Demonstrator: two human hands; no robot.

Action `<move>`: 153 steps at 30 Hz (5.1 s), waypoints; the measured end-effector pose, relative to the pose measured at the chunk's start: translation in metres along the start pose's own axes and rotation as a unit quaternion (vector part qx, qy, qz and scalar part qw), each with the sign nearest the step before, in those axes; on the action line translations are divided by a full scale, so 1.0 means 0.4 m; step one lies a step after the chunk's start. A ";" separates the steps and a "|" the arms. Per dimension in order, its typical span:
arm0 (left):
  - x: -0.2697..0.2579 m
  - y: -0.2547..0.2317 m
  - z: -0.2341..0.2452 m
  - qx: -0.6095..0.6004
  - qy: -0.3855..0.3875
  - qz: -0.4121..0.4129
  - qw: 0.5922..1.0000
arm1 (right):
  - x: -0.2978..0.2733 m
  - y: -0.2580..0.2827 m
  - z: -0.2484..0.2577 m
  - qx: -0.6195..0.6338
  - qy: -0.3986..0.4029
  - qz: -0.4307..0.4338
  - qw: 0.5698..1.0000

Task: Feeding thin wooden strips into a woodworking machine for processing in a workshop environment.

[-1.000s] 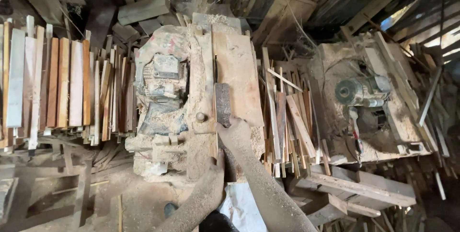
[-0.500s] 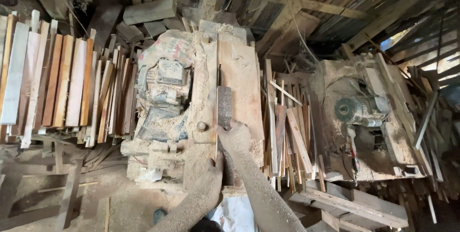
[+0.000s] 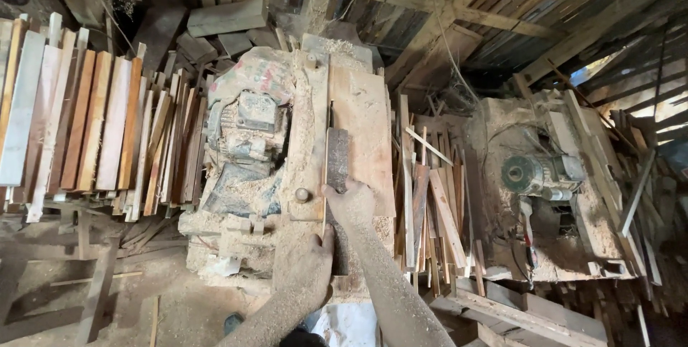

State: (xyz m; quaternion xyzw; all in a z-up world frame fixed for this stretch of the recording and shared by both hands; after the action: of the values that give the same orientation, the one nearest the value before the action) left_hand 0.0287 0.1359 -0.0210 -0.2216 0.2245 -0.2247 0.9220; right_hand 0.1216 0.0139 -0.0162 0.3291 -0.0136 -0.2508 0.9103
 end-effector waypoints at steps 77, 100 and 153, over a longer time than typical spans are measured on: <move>0.240 0.073 -0.068 0.045 -0.056 0.001 0.997 | 0.192 -0.034 -0.001 0.176 0.099 -0.028 0.979; 0.263 0.071 -0.017 0.067 -0.084 -0.027 0.994 | 0.162 0.048 0.080 0.149 0.049 -0.069 0.985; -0.074 -0.087 0.114 -0.096 0.153 0.103 0.978 | -0.039 -0.096 0.036 0.098 0.036 -0.047 0.993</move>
State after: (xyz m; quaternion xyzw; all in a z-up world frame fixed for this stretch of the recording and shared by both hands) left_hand 0.0177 0.1372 0.0426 -0.2474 0.4051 -0.1374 0.8694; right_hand 0.0880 -0.0125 -0.0260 0.4260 0.0100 -0.2786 0.8607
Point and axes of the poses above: each hand's wrist, its own x-axis towards the middle knuckle, its own z-axis out of the back of the hand, y = z × x, the point moved 4 cm from there along x, towards the middle knuckle, and after that the axes turned 2 degrees about -y, right-handed, at the moved point
